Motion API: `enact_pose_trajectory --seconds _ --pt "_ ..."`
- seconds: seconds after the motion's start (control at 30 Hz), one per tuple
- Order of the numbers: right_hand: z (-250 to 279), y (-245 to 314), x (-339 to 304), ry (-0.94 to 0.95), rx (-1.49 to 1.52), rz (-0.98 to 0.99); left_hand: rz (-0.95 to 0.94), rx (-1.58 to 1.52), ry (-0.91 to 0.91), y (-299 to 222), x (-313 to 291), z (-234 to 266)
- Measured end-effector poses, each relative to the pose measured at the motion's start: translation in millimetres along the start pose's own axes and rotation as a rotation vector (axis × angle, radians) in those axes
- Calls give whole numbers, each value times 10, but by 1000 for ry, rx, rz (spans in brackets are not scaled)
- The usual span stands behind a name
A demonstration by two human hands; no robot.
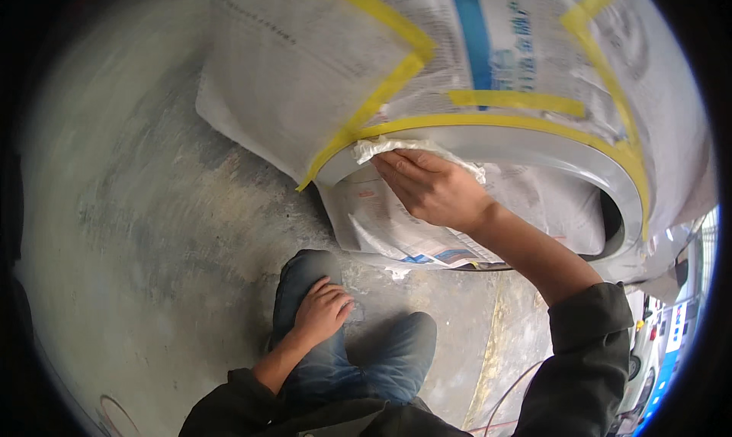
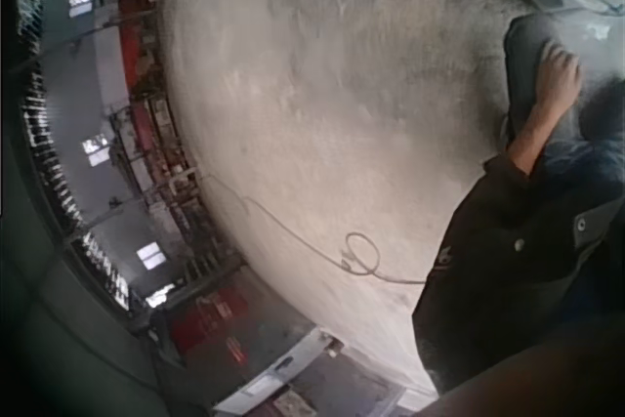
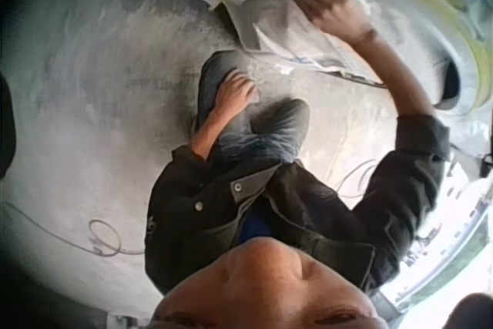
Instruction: The person retrieves a white cloth, walks to a white car with masked areas, and wipes the exposed rear bumper and trunk surfaces. The person folds the cloth and continues wiping along the edges of the masking tape and newspaper.
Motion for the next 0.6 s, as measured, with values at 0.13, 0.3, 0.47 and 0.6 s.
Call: enact_pose_trajectory --seconds 0.13,0.3,0.47,0.6 --pt "-511 268 160 93 115 93 6 -54 -31 -30 -77 31" --pt "-1067 656 458 157 102 227 -1 -99 -53 -50 -137 45" --pt "-1865 1247 639 453 65 425 -17 -150 -73 -156 -200 95" --pt "-2242 1525 667 690 -3 464 8 -153 -50 -204 -204 76"
Point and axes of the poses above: each hand's wrist, its own x-axis towards the middle knuckle, its own z-axis out of the back of the hand, y = z × x, the point moved 5 cm from there along x, towards the middle knuckle
